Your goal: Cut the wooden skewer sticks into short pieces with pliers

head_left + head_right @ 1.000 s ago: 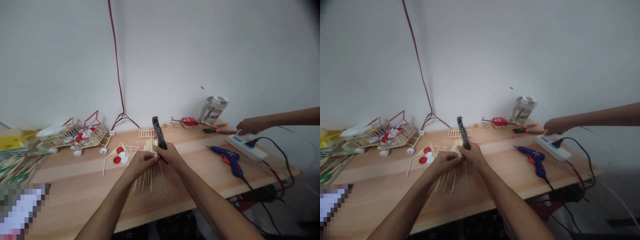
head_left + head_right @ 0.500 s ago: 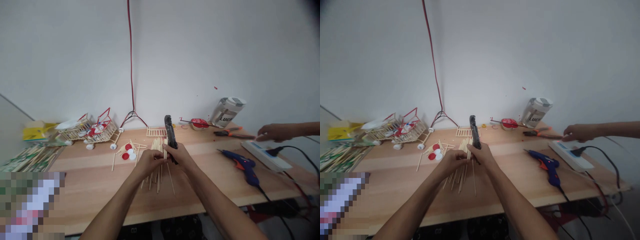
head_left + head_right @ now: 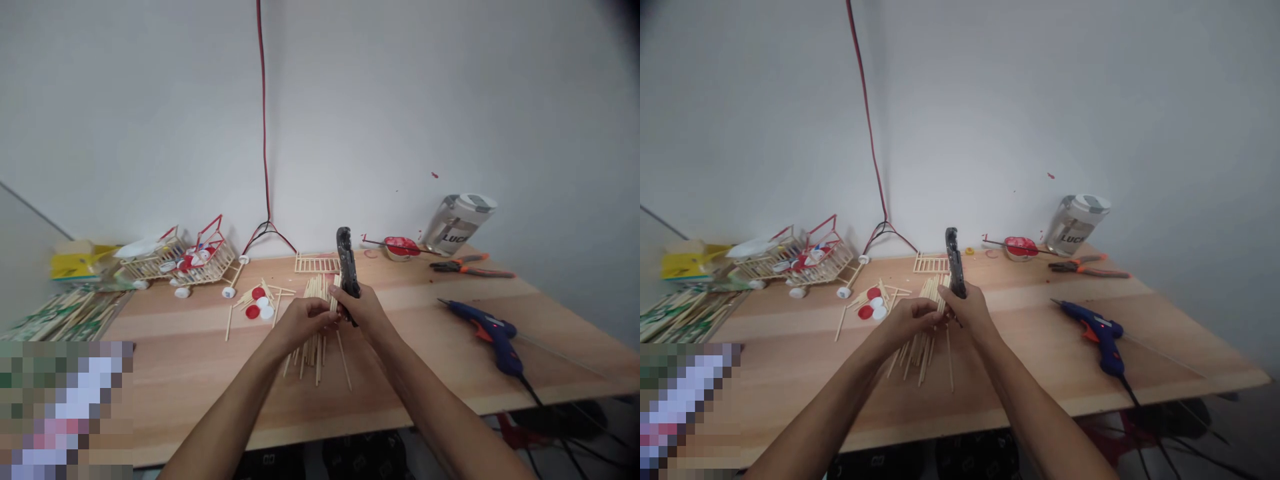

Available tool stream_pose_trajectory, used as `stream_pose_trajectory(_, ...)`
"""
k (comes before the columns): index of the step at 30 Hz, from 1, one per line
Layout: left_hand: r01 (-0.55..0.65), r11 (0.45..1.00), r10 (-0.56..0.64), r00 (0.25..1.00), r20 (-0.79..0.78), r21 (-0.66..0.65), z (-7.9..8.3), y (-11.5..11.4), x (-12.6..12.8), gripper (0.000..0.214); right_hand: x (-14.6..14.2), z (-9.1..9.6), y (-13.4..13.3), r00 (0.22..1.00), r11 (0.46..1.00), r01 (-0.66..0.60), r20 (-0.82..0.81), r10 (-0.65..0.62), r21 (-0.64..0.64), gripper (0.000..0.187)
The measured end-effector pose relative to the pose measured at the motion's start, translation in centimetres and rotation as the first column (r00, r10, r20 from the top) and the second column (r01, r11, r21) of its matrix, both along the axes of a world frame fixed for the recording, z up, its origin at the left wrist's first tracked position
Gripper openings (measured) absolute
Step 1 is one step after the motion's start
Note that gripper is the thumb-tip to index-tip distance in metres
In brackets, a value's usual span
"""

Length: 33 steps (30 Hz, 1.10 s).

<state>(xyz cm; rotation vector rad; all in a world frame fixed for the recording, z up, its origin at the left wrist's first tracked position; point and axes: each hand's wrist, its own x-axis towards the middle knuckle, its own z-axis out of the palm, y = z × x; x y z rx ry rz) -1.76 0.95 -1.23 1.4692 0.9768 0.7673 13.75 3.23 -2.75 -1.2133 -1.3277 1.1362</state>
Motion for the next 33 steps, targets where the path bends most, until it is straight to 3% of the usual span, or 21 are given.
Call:
stream_pose_trajectory(4,-0.075,0.975,0.100,0.989,0.110,-0.209,-0.3,-0.2,0.4,0.043,-0.3,0.0,-0.2,0.998,0.998,0.036,0.040,-0.038,0.059,0.036)
stream_pose_trajectory(8,-0.143,0.942,0.197,0.968,0.154,-0.304,-0.7,-0.2,0.8,0.044,-0.6,-0.2,-0.2,0.997,0.994,0.036,0.061,-0.042,0.103,0.035)
stream_pose_trajectory(16,-0.204,0.948,0.248,0.955,0.164,-0.244,-1.0,-0.1,1.1,0.040,-0.6,-0.4,-0.1,0.999,0.996,0.022,0.045,-0.027,0.090,0.037)
stream_pose_trajectory(24,-0.186,0.947,0.234,0.958,0.167,-0.264,-0.8,-0.3,0.8,0.036,-0.3,0.2,-0.1,0.999,0.999,0.032,-0.029,-0.031,0.017,0.039)
stream_pose_trajectory(33,-0.118,0.964,0.151,0.980,0.129,-0.238,-1.0,0.0,0.5,0.045,0.1,-0.1,-0.1,0.999,0.998,0.039,0.026,-0.040,0.041,0.038)
